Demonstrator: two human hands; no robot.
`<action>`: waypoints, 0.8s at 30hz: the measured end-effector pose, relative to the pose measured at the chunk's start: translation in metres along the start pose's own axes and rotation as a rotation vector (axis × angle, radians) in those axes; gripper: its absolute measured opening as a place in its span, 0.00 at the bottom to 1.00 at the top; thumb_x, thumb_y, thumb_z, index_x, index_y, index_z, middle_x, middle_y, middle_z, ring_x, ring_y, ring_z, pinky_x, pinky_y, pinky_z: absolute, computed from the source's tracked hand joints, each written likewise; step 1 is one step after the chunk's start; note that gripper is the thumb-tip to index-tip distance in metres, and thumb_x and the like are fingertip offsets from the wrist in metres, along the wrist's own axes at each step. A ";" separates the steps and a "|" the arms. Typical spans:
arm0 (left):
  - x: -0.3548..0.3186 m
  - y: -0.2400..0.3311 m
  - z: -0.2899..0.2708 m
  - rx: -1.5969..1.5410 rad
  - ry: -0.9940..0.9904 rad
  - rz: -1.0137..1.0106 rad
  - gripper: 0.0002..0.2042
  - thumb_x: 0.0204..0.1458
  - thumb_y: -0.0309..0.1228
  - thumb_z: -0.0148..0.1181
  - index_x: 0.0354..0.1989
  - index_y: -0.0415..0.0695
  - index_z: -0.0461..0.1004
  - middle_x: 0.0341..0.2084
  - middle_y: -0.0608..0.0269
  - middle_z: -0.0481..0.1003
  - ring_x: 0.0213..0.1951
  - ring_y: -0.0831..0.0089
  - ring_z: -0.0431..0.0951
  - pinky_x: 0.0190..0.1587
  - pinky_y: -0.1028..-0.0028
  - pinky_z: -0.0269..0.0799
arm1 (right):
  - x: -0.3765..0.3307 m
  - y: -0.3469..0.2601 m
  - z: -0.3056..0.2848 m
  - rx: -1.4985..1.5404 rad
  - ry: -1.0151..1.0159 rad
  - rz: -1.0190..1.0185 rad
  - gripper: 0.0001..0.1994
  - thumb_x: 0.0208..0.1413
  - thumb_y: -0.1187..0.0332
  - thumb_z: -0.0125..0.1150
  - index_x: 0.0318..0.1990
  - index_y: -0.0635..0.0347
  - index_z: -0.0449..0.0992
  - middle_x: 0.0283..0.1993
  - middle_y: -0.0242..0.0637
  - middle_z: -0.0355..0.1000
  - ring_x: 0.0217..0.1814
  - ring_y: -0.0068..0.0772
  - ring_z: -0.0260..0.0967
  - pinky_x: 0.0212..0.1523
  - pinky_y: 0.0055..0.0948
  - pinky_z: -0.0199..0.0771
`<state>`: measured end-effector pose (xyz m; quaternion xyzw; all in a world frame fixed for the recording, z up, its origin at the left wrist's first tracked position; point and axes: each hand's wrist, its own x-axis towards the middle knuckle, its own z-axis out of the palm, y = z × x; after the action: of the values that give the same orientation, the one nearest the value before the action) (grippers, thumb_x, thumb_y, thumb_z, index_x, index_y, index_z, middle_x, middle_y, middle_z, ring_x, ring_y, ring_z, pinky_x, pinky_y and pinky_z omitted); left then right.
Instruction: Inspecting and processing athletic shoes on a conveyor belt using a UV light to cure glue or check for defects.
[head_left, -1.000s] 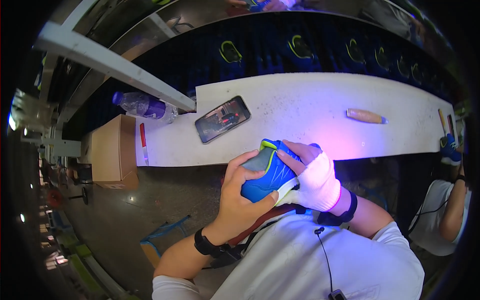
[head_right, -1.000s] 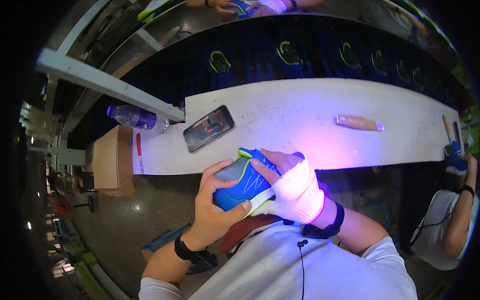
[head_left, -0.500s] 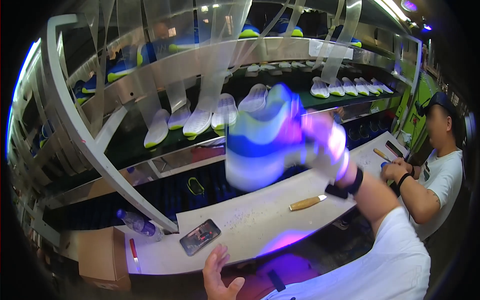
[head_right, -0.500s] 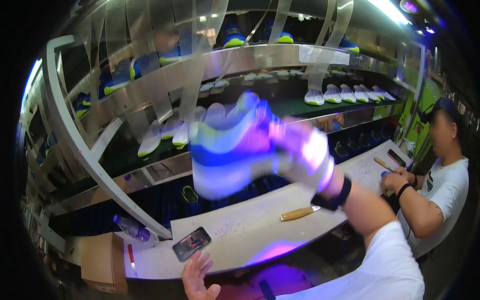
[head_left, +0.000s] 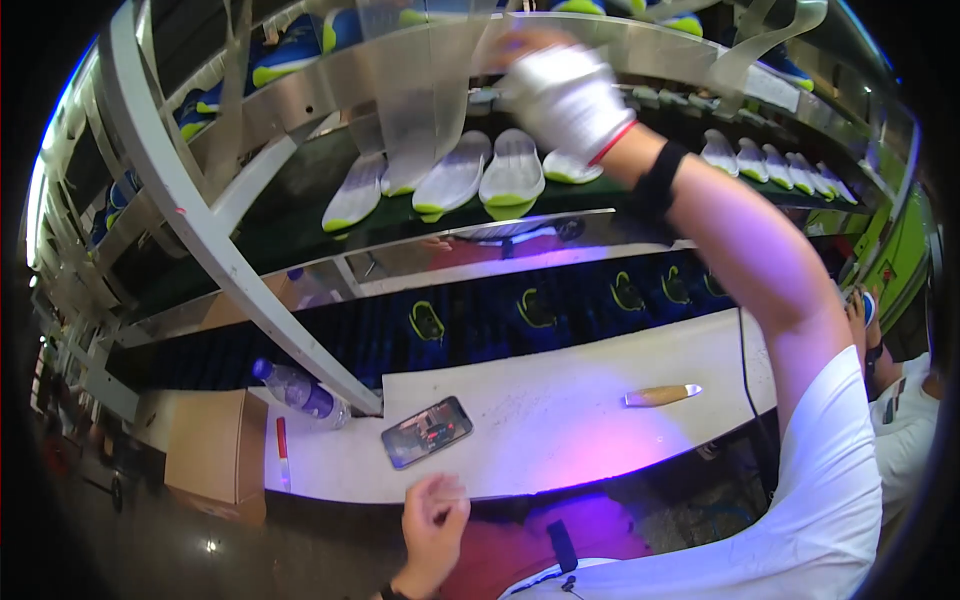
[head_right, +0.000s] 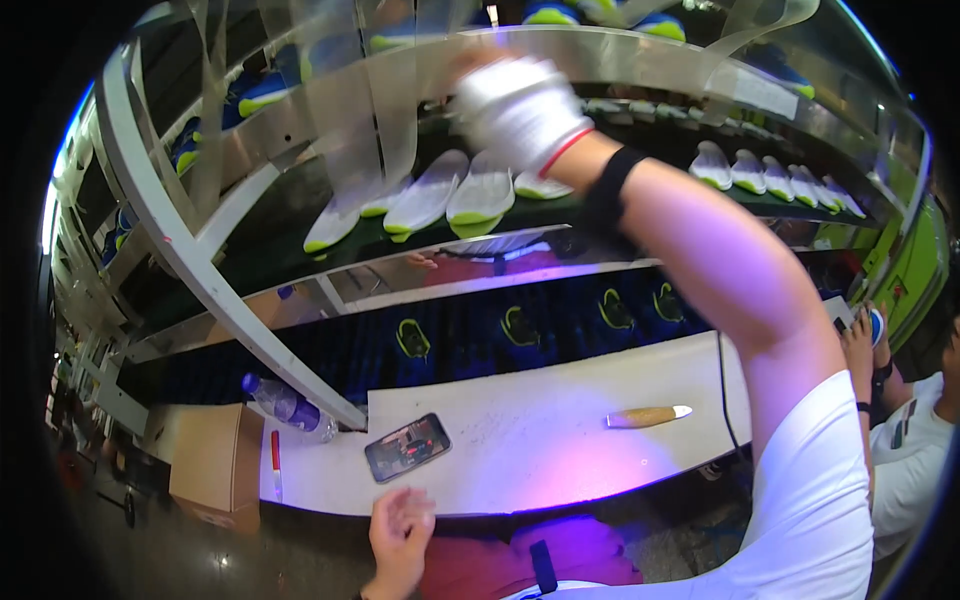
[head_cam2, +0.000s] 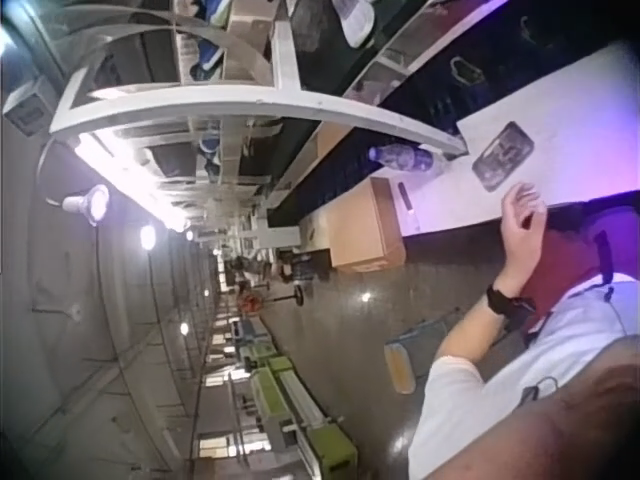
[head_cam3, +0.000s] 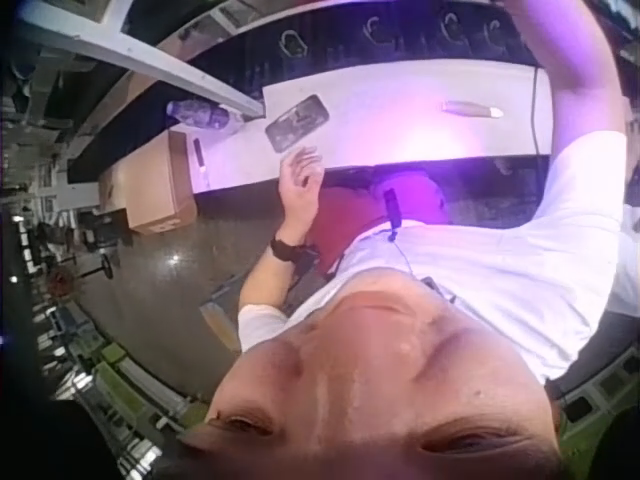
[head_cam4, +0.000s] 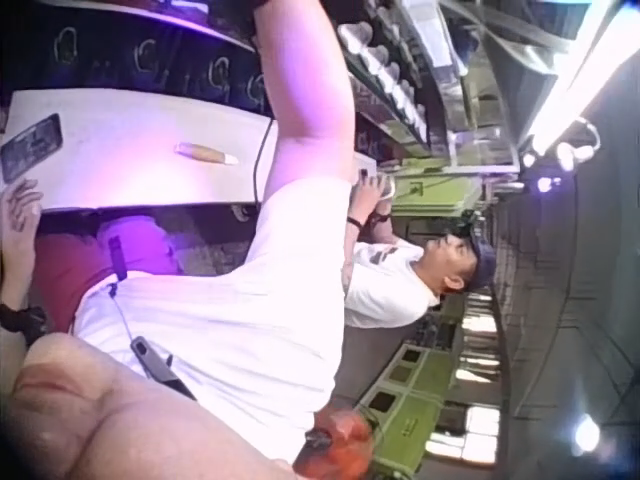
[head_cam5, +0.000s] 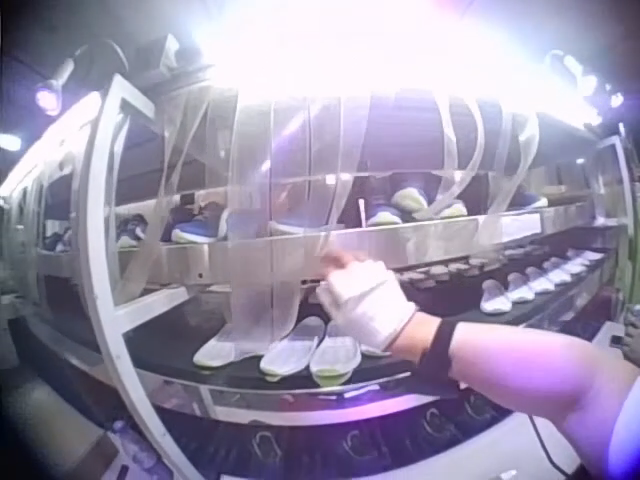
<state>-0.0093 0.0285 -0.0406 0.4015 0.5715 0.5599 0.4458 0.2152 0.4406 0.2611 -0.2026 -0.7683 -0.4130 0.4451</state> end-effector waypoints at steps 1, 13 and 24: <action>0.022 -0.005 -0.003 0.103 -0.047 0.152 0.30 0.58 0.25 0.71 0.67 0.38 0.64 0.62 0.49 0.73 0.60 0.63 0.78 0.61 0.62 0.76 | 0.002 -0.045 0.019 0.160 -0.142 0.021 0.10 0.50 0.69 0.65 0.41 0.58 0.84 0.40 0.48 0.81 0.45 0.54 0.83 0.45 0.48 0.85; 0.390 -0.041 0.006 0.730 0.120 0.200 0.24 0.63 0.32 0.67 0.65 0.39 0.69 0.56 0.55 0.77 0.56 0.67 0.78 0.58 0.64 0.77 | 0.046 -0.214 0.103 0.594 -0.878 0.434 0.22 0.69 0.55 0.53 0.63 0.50 0.83 0.66 0.43 0.79 0.69 0.48 0.75 0.80 0.64 0.49; 0.277 0.009 0.051 -0.493 -0.337 -0.359 0.24 0.63 0.35 0.68 0.64 0.40 0.71 0.56 0.57 0.79 0.55 0.69 0.80 0.57 0.64 0.78 | 0.043 -0.189 0.085 0.556 -0.874 0.256 0.21 0.68 0.54 0.55 0.56 0.55 0.87 0.57 0.47 0.84 0.61 0.49 0.80 0.68 0.48 0.69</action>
<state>-0.0382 0.3092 -0.0473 0.2618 0.3991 0.5195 0.7087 0.0209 0.3990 0.1892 -0.3225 -0.9316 -0.0133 0.1672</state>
